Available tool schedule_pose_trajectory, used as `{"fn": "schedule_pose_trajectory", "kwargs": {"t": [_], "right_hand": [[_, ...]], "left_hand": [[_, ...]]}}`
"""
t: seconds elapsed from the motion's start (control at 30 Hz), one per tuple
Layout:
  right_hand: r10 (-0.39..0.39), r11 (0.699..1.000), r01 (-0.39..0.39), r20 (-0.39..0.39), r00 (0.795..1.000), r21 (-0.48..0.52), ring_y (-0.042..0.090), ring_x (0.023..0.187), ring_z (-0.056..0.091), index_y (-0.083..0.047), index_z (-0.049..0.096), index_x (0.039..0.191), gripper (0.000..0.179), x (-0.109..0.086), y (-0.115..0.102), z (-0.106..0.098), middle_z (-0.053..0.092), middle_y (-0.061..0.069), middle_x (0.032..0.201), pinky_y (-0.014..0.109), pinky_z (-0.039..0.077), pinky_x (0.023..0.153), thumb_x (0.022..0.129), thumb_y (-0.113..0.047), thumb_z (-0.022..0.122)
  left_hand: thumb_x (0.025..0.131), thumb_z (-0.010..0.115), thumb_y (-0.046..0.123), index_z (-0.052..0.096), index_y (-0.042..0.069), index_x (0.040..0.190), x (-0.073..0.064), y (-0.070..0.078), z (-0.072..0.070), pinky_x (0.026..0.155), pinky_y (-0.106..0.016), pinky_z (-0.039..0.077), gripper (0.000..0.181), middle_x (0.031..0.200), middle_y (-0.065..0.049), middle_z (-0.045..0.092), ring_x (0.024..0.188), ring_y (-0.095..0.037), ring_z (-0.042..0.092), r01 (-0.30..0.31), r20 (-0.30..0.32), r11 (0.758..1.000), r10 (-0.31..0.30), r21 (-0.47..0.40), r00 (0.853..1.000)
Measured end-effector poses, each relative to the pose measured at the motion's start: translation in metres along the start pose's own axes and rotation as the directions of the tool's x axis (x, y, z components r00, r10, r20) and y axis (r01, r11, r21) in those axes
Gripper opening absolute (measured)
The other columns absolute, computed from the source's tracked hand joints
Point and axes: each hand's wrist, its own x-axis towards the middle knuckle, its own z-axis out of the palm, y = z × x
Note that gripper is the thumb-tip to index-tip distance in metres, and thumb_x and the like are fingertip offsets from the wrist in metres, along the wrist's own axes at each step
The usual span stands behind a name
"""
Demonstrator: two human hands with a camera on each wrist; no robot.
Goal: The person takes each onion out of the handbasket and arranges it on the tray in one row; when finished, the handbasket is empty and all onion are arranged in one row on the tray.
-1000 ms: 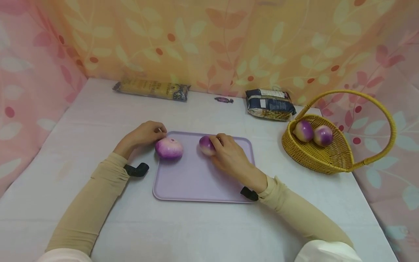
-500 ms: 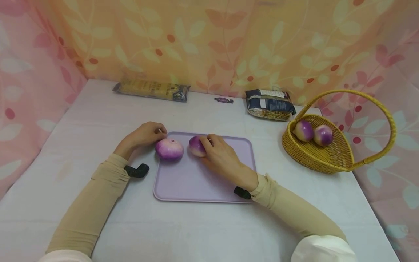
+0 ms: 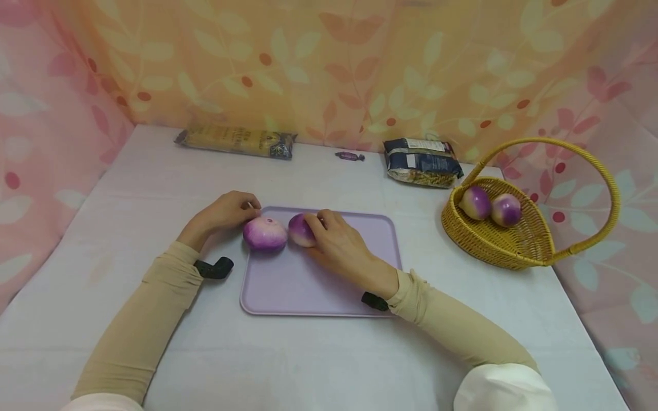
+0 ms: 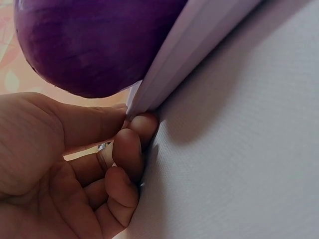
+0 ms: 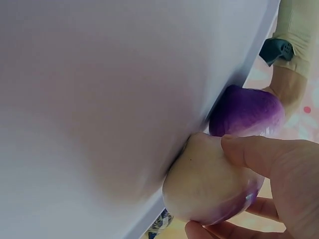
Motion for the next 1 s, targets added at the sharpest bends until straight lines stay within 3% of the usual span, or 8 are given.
{"fn": "schedule_pose_trajectory", "kwargs": {"t": [0.63, 1.0], "right_hand": [[0.010, 1.000, -0.010, 0.022, 1.000, -0.012, 0.029, 0.101, 0.060, -0.011, 0.053, 0.131, 0.062, -0.0001, -0.0034, -0.0002, 0.059, 0.014, 0.112, 0.040, 0.056, 0.077, 0.079, -0.029, 0.081], [-0.004, 0.994, 0.009, 0.042, 0.999, -0.107, 0.030, 0.105, 0.063, -0.014, 0.054, 0.133, 0.071, 0.0004, 0.0018, -0.0055, 0.061, 0.012, 0.120, 0.044, 0.053, 0.083, 0.074, -0.043, 0.082]], "left_hand": [[0.095, 0.057, 0.010, 0.065, -0.002, 0.105, 0.0010, -0.0015, 0.0017, 0.070, -0.028, 0.042, 0.018, 0.090, -0.017, 0.067, 0.083, -0.024, 0.056, 0.010, 0.005, 1.000, -0.010, -0.008, 1.000], [0.095, 0.057, 0.011, 0.066, -0.001, 0.106, 0.0009, -0.0014, 0.0013, 0.070, -0.028, 0.043, 0.019, 0.093, -0.018, 0.067, 0.084, -0.024, 0.057, 0.013, 0.005, 1.000, -0.013, -0.005, 1.000]]}}
